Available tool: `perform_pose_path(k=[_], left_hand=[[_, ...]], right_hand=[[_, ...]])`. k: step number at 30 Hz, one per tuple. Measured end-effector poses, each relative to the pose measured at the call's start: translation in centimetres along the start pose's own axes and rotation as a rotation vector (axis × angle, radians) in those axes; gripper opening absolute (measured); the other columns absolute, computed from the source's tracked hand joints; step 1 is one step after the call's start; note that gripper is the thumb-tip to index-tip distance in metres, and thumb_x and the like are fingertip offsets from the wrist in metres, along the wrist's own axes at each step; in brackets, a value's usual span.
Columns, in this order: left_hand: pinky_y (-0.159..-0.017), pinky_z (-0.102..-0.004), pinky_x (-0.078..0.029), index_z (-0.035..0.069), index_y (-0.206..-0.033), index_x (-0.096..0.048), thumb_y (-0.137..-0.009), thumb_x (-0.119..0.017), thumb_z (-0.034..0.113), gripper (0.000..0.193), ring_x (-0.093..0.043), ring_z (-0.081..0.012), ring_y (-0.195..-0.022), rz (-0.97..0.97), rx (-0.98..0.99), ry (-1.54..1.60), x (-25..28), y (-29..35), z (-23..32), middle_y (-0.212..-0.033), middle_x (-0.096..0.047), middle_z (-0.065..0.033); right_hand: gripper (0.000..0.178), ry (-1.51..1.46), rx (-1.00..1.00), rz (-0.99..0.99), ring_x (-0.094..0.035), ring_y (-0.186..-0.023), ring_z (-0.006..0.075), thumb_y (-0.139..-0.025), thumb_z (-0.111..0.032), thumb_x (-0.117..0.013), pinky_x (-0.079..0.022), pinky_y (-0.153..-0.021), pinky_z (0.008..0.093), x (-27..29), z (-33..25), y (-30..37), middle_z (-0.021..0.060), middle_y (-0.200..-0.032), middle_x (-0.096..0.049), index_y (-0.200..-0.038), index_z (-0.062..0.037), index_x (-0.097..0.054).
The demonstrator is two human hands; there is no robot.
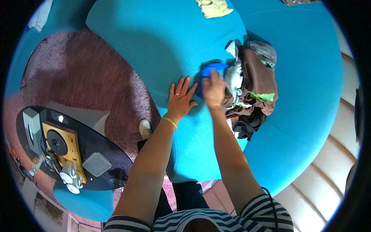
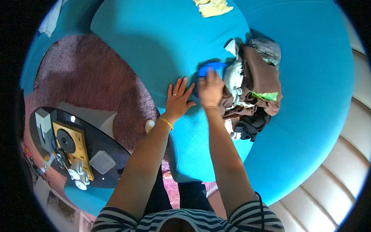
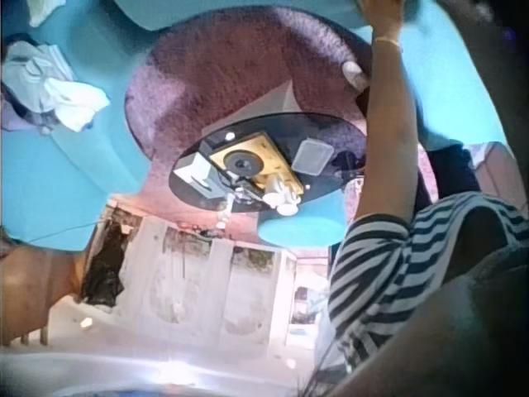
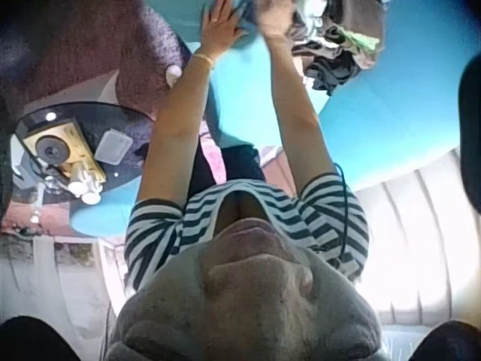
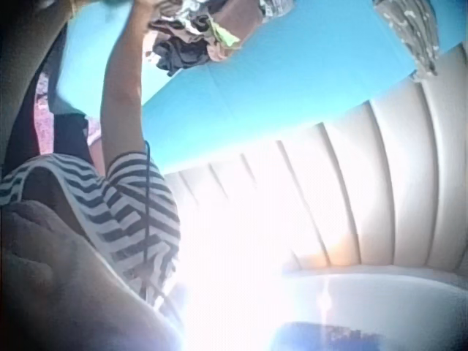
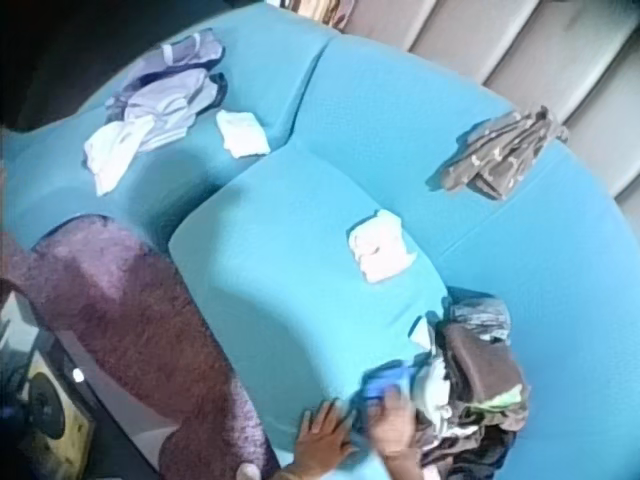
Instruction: The person wipes a beige leather sofa and a blue fabric sofa using a blue cloth. They move clothes aside to access the blue sofa surface and continue wiping different sections of both sofas.
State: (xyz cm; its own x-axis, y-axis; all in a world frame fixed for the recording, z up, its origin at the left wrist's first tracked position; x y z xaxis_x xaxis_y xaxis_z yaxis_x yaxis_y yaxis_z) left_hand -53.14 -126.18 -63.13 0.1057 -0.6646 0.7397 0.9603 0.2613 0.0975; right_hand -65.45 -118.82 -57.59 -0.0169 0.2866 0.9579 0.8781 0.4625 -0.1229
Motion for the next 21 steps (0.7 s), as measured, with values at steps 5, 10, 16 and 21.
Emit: perform_pose_path(k=[5, 10, 16, 21], left_hand=[[-0.121, -0.0504, -0.010, 0.020, -0.154, -0.033, -0.084, -0.063, 0.056, 0.084, -0.012, -0.0211, -0.152, -0.087, 0.079, -0.026, -1.4, -0.5, -0.2, -0.164, -0.019, -0.0026], [-0.121, -0.0512, -0.008, 0.031, -0.153, -0.032, -0.079, -0.070, 0.053, 0.087, -0.009, -0.0240, -0.152, -0.069, 0.074, 0.018, -1.2, -0.6, -0.4, -0.165, -0.014, -0.0032], [-0.123, -0.0474, -0.003, 0.034, -0.156, -0.024, -0.088, -0.060, 0.056, 0.081, -0.002, -0.0195, -0.153, -0.230, 0.130, -0.061, -1.3, -0.7, -1.0, -0.167, -0.004, 0.0007], [-0.120, -0.0555, -0.010, 0.027, -0.154, -0.031, -0.081, -0.070, 0.050, 0.086, -0.006, -0.0268, -0.153, -0.103, 0.089, -0.017, -0.3, -0.9, 0.0, -0.166, -0.008, -0.0061]], right_hand=[[0.060, 0.183, 0.356, -0.181, -0.048, -0.124, 0.0359, -0.080, -0.017, -0.069, -0.044, -0.100, 0.0480, -4.5, -6.7, -1.0, 0.0112, -0.134, -0.053, -0.137, -0.0170, -0.053], [0.064, 0.387, 0.433, -0.238, -0.048, -0.126, 0.0358, -0.082, -0.007, -0.056, -0.043, -0.100, 0.0486, -2.3, -1.6, -3.5, 0.0067, -0.145, -0.047, -0.144, -0.0195, -0.048], [0.064, 0.640, -0.080, -0.428, -0.050, -0.119, 0.0364, -0.089, -0.011, -0.050, -0.048, -0.095, 0.0495, -0.7, 11.5, -0.1, 0.0130, -0.147, -0.041, -0.151, -0.0067, -0.033], [0.060, 0.528, -0.110, -0.280, -0.051, -0.114, 0.0432, -0.085, -0.009, -0.056, -0.050, -0.093, 0.0504, 0.3, 13.5, 1.2, 0.0207, -0.140, -0.044, -0.144, -0.0057, -0.042]])
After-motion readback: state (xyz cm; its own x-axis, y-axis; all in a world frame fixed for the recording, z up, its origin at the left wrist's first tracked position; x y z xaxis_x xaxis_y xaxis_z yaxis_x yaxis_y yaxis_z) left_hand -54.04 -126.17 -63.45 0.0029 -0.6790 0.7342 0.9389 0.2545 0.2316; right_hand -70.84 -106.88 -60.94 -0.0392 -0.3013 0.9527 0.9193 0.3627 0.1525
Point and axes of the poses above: each hand's wrist, its own y-axis away from the middle knuckle, its own x-axis out of the back of the hand, z = x × y, the point moved 10 cm from there along -y, towards the middle knuckle
